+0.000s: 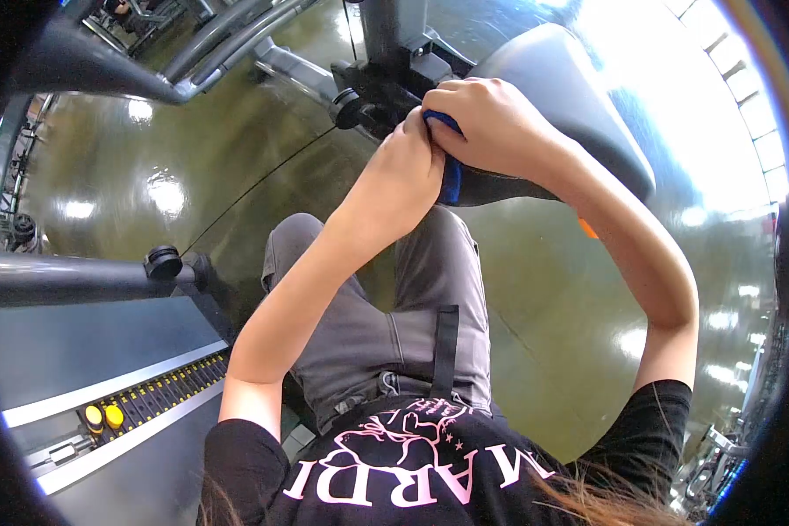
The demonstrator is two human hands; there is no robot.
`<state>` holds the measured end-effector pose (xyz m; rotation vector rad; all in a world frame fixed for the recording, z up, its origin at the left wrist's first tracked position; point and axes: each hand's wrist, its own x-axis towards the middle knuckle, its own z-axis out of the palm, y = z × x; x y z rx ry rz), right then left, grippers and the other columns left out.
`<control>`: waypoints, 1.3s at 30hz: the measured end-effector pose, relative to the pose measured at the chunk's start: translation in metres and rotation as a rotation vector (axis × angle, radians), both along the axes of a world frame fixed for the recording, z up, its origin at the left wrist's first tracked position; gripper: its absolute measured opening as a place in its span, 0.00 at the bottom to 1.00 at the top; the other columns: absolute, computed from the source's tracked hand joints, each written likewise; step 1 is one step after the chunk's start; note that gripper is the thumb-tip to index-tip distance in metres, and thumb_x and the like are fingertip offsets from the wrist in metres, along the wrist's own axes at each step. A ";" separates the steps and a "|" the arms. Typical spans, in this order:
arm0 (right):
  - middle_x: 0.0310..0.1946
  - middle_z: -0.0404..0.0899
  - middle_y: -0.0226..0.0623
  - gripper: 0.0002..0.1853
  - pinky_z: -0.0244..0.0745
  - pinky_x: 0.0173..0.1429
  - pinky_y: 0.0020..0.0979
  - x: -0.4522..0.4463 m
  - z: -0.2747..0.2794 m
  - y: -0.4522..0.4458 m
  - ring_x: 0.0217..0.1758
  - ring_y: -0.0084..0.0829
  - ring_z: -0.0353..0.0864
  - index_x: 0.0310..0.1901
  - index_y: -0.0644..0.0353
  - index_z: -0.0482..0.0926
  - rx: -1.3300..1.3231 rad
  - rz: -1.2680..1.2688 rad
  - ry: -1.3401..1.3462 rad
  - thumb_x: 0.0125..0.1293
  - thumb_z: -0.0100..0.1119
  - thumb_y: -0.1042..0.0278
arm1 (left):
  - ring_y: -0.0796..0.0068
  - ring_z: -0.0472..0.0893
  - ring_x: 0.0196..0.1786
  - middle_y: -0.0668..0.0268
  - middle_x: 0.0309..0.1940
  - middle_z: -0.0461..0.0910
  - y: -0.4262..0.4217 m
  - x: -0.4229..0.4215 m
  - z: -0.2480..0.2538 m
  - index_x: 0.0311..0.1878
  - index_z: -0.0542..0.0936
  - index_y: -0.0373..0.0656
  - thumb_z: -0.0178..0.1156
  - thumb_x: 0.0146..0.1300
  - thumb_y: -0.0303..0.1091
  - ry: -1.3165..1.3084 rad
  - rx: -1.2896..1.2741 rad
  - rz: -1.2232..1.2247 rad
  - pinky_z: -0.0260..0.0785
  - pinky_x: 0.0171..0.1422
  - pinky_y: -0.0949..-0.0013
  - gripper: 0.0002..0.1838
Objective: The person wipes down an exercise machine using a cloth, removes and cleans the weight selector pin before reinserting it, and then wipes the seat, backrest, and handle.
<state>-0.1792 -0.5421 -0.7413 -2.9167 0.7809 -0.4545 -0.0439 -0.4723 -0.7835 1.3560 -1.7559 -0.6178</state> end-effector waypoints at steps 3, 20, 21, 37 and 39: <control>0.29 0.77 0.47 0.11 0.74 0.41 0.42 -0.011 -0.001 -0.019 0.34 0.48 0.77 0.29 0.63 0.75 -0.004 0.006 -0.122 0.55 0.51 0.62 | 0.39 0.73 0.43 0.38 0.35 0.74 -0.016 -0.009 0.008 0.41 0.68 0.28 0.43 0.63 0.32 -0.101 -0.034 0.026 0.66 0.49 0.51 0.14; 0.36 0.78 0.48 0.13 0.69 0.48 0.38 -0.141 -0.029 -0.246 0.41 0.41 0.77 0.38 0.64 0.77 -0.065 -0.172 -0.083 0.60 0.46 0.66 | 0.56 0.79 0.42 0.47 0.36 0.78 -0.283 -0.123 -0.002 0.30 0.81 0.36 0.46 0.51 0.27 -0.503 -0.353 -0.296 0.69 0.50 0.62 0.13; 0.36 0.79 0.47 0.12 0.69 0.49 0.38 -0.145 -0.028 -0.249 0.42 0.41 0.77 0.38 0.64 0.77 0.054 -0.211 -0.157 0.59 0.47 0.66 | 0.56 0.79 0.43 0.46 0.36 0.78 -0.280 -0.126 0.004 0.31 0.81 0.36 0.45 0.52 0.27 -0.468 -0.346 -0.283 0.69 0.50 0.62 0.13; 0.39 0.78 0.48 0.13 0.69 0.49 0.38 -0.123 -0.006 -0.229 0.44 0.44 0.76 0.38 0.62 0.77 0.027 -0.356 -0.148 0.58 0.48 0.63 | 0.48 0.74 0.51 0.39 0.44 0.74 -0.303 -0.114 0.009 0.43 0.76 0.29 0.42 0.57 0.34 -0.461 0.136 -0.266 0.66 0.56 0.55 0.20; 0.39 0.77 0.47 0.13 0.70 0.49 0.39 -0.105 -0.019 -0.243 0.44 0.46 0.75 0.37 0.61 0.77 0.011 -0.368 -0.185 0.57 0.48 0.63 | 0.47 0.74 0.51 0.37 0.44 0.74 -0.313 -0.097 -0.005 0.44 0.74 0.28 0.41 0.58 0.35 -0.430 0.129 -0.212 0.66 0.56 0.54 0.20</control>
